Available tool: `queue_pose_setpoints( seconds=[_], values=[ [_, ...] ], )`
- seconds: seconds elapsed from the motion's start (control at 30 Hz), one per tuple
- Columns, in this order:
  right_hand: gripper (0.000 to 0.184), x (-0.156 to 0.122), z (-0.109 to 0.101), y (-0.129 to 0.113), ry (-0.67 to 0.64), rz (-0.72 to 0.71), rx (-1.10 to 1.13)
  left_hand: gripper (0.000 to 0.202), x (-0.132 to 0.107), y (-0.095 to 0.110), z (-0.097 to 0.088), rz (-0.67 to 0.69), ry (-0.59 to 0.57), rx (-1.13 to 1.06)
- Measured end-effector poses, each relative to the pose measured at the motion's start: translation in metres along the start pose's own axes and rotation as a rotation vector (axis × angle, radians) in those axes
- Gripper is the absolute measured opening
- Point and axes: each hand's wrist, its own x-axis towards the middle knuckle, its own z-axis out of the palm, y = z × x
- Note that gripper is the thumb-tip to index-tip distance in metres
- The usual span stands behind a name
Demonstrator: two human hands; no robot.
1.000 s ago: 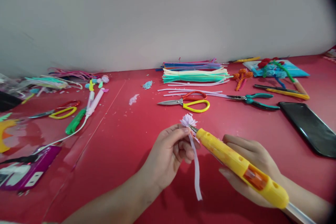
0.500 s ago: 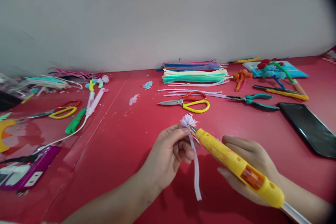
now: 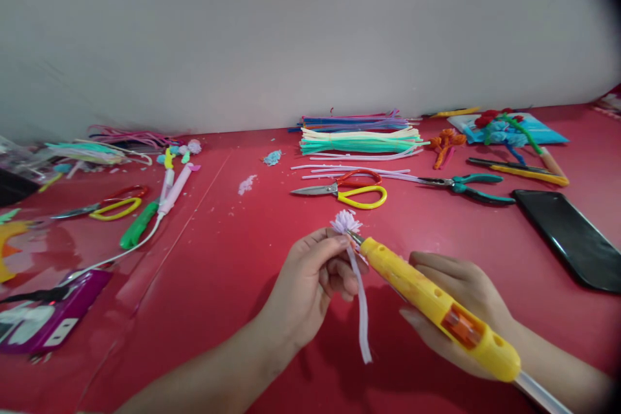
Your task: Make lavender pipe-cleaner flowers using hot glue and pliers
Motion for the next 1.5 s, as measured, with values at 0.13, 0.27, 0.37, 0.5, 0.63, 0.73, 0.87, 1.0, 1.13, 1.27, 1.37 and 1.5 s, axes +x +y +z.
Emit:
queue_pose_setpoints(
  seconds=[0.13,0.27,0.37,0.5,0.63,0.73,0.87,1.0,1.13,1.27,1.37,1.5],
  values=[
    [0.019,0.0,-0.001,-0.003,-0.009,0.037,-0.01,0.015,0.003,0.0,-0.001,0.124,0.007,0.15],
    [0.02,0.003,-0.008,-0.005,-0.107,0.106,-0.022,0.013,0.005,0.001,-0.005,0.29,0.043,0.305],
    [0.008,0.009,-0.017,-0.001,-0.112,0.179,-0.002,0.014,0.008,0.004,-0.008,0.314,0.082,0.327],
    [0.012,0.012,-0.023,0.018,-0.281,0.432,-0.145,0.015,0.015,0.009,-0.012,0.291,0.112,0.332],
    [0.026,0.008,-0.026,0.035,-0.52,0.568,-0.277,0.016,0.023,0.013,-0.018,0.282,0.097,0.329],
    [0.031,0.007,-0.031,0.035,-0.58,0.514,-0.291,0.015,0.026,0.012,-0.022,0.263,0.075,0.32],
    [0.019,0.019,-0.031,0.019,-0.455,0.297,-0.489,0.016,0.027,0.008,-0.023,0.23,0.041,0.312],
    [0.011,0.042,-0.008,0.003,-0.539,0.082,-0.383,0.017,0.026,0.008,-0.022,0.22,0.062,0.284],
    [0.01,0.057,0.025,0.007,-0.528,-0.02,-0.406,0.017,0.026,0.009,-0.021,0.213,0.076,0.271],
    [0.014,0.062,0.045,0.015,-0.524,-0.041,-0.398,0.017,0.026,0.009,-0.02,0.198,0.066,0.264],
    [0.012,0.063,0.046,0.015,-0.52,-0.033,-0.362,0.016,0.026,0.009,-0.02,0.193,0.07,0.255],
    [0.013,0.064,0.032,0.013,-0.469,0.068,-0.297,0.017,0.024,0.007,-0.019,0.167,0.061,0.242]
  ],
)
